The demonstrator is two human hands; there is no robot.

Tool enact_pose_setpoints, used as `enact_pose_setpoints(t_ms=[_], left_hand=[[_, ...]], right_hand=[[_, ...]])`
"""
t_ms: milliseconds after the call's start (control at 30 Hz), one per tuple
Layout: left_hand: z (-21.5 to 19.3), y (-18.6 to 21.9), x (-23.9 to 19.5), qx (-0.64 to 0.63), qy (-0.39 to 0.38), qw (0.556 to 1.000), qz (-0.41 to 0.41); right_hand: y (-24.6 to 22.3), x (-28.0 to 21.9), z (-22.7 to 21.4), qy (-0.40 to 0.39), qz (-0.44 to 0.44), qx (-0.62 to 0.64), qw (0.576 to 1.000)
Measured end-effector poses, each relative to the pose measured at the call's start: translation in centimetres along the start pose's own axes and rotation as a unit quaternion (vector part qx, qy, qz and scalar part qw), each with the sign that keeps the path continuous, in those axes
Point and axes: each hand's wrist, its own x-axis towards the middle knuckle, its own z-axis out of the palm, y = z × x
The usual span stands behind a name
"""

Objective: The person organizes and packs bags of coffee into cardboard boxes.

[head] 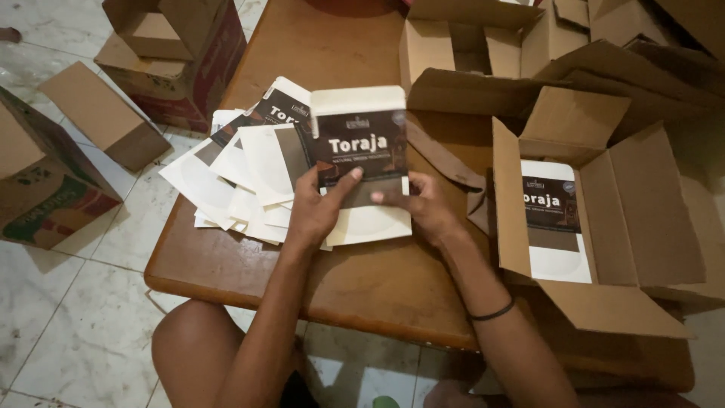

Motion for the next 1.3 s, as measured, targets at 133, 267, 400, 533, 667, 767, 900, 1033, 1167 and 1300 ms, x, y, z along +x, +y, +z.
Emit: enact_pose_setpoints(t_ms=[133, 267, 400, 533, 667, 767, 900, 1033, 1167, 1300], left_hand=[[-0.1, 2.3, -1.0, -0.003, -0.005, 1.0, 0.011], [0.1, 1.7, -0.9, -0.018, -0.035, 0.999, 0.0], [0.4, 1.8, -0.6, -0.095, 0.007, 0.995, 0.001], [0.2, 0.7, -0.2, -0.099, 0.011, 0.995, 0.005], [0.3, 1.2, -0.6, -0.041, 0.001, 0.999, 0.009], [0.5, 0.9, -0.5, -0.01, 0.006, 1.0, 0.014], [0.8, 0.8, -0.5, -0.029, 0.02, 0.999, 0.012], [0.2, -1.4, 0.2, -0.057, 0.015, 0.998, -0.007], [-0.6, -4.5, 1.6, -0.073, 0.008, 0.997, -0.002], [0.2, 0.7, -0.4, -0.039, -0.019, 0.999, 0.013]], right_hand=[[1.2, 0.9, -0.7, 0.006, -0.012, -0.01, 1.0], [2.7, 2.0, -1.4, 0.04, -0.023, 0.023, 0.999], [3.0, 2.2, -0.8, 0.069, -0.038, 0.101, 0.992], [2.2, 1.1, 0.0, 0.091, -0.053, 0.112, 0.988], [1.8, 0.6, 1.0, 0.118, -0.056, 0.145, 0.981], [2.2, 0.9, 0.8, 0.107, -0.052, 0.115, 0.986], [2.3, 1.0, 0.4, 0.083, -0.06, 0.064, 0.993], [2.5, 1.1, 0.3, 0.091, -0.06, 0.102, 0.989], [1.6, 0.7, 1.2, 0.109, -0.055, 0.129, 0.984], [1.3, 1.0, 1.1, 0.123, -0.069, 0.138, 0.98]])
